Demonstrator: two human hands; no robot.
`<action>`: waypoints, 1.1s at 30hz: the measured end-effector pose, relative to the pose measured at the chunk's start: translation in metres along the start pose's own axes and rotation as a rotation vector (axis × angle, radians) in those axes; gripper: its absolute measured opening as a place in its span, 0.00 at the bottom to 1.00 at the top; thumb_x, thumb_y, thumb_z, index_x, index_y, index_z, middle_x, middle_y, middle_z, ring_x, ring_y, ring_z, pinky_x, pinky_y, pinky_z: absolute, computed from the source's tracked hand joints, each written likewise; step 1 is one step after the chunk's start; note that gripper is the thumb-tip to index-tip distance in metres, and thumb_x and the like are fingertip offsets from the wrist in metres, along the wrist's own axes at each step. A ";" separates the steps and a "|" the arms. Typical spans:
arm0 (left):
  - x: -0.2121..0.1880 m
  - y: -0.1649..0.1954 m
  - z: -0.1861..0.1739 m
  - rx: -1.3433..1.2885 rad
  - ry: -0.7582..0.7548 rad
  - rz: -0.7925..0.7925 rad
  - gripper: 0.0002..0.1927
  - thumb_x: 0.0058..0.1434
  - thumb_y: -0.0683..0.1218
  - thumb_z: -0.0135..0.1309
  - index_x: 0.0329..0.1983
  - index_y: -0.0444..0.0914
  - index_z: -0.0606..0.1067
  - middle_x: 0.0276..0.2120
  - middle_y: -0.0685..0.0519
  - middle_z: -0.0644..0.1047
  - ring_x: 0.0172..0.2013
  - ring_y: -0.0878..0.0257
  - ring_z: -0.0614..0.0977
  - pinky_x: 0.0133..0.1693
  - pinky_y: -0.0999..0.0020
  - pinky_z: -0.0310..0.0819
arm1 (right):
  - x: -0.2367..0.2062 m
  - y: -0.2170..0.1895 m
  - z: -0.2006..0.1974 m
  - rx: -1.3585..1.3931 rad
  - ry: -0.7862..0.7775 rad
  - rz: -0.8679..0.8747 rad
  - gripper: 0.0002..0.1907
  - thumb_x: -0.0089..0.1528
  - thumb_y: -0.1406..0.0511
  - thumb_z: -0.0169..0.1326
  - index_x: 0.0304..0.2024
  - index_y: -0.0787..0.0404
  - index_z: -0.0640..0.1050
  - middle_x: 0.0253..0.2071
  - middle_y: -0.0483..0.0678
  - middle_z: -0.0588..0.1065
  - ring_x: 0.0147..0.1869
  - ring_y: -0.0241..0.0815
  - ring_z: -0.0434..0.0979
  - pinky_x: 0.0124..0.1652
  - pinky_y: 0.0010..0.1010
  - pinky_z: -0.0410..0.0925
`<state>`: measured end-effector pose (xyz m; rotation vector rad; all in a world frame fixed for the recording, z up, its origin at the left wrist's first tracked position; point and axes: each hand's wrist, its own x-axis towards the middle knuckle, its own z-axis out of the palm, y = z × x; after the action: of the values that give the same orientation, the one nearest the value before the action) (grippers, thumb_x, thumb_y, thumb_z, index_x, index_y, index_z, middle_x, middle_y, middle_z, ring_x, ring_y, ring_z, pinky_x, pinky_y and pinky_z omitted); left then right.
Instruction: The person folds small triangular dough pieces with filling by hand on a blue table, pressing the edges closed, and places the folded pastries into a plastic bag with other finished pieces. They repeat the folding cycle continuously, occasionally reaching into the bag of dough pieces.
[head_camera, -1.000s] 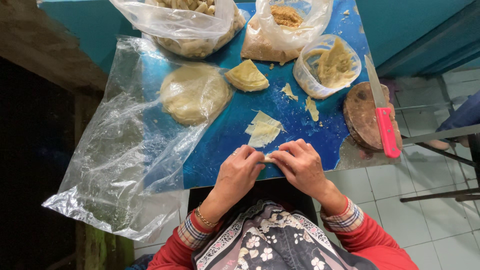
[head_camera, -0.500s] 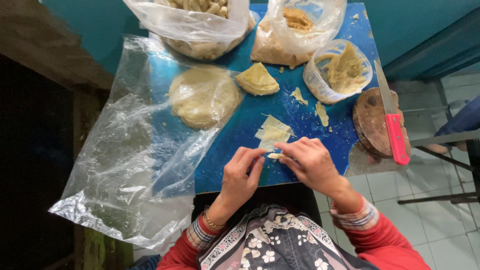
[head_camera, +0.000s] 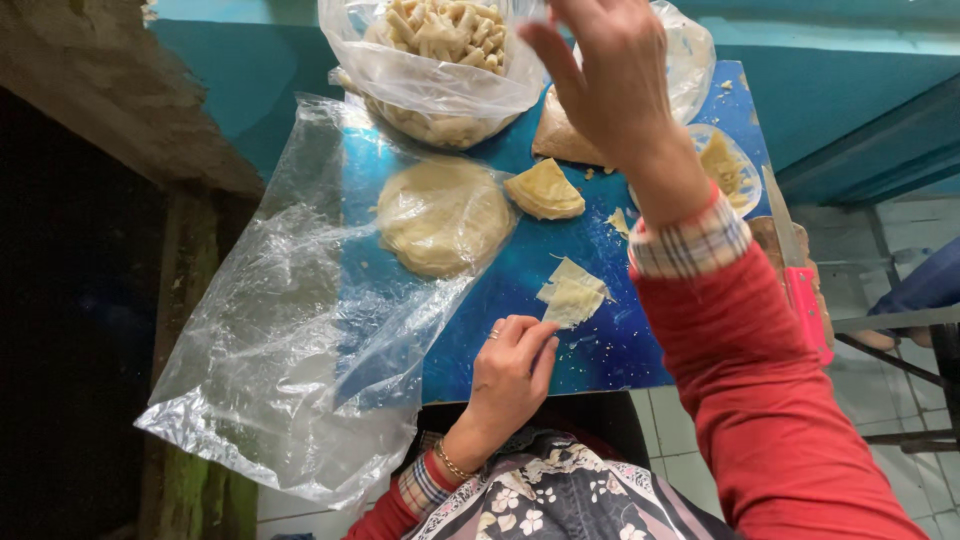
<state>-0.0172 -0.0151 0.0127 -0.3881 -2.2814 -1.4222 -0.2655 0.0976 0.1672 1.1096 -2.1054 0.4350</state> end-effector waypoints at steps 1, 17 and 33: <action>0.001 0.000 0.002 0.058 -0.033 0.008 0.09 0.62 0.40 0.58 0.46 0.37 0.77 0.39 0.47 0.75 0.38 0.50 0.77 0.40 0.58 0.72 | -0.020 -0.008 -0.009 0.021 -0.017 0.013 0.11 0.71 0.67 0.59 0.55 0.58 0.76 0.47 0.51 0.78 0.49 0.53 0.78 0.47 0.43 0.70; 0.003 -0.001 0.010 0.384 -0.117 0.097 0.09 0.60 0.44 0.60 0.43 0.39 0.76 0.44 0.48 0.74 0.42 0.52 0.75 0.39 0.57 0.67 | -0.246 0.033 -0.087 -0.363 -0.495 0.496 0.19 0.54 0.56 0.68 0.47 0.50 0.85 0.56 0.44 0.74 0.63 0.48 0.70 0.61 0.46 0.59; 0.005 -0.006 0.013 0.404 -0.082 0.117 0.18 0.58 0.43 0.61 0.53 0.39 0.77 0.45 0.47 0.74 0.41 0.52 0.76 0.37 0.59 0.68 | -0.217 -0.027 -0.070 0.091 -0.302 0.337 0.17 0.55 0.68 0.60 0.46 0.47 0.80 0.58 0.44 0.75 0.65 0.49 0.72 0.65 0.46 0.57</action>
<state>-0.0269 -0.0059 0.0052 -0.4471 -2.4899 -0.8740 -0.1305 0.2487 0.0585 0.9149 -2.5777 0.5528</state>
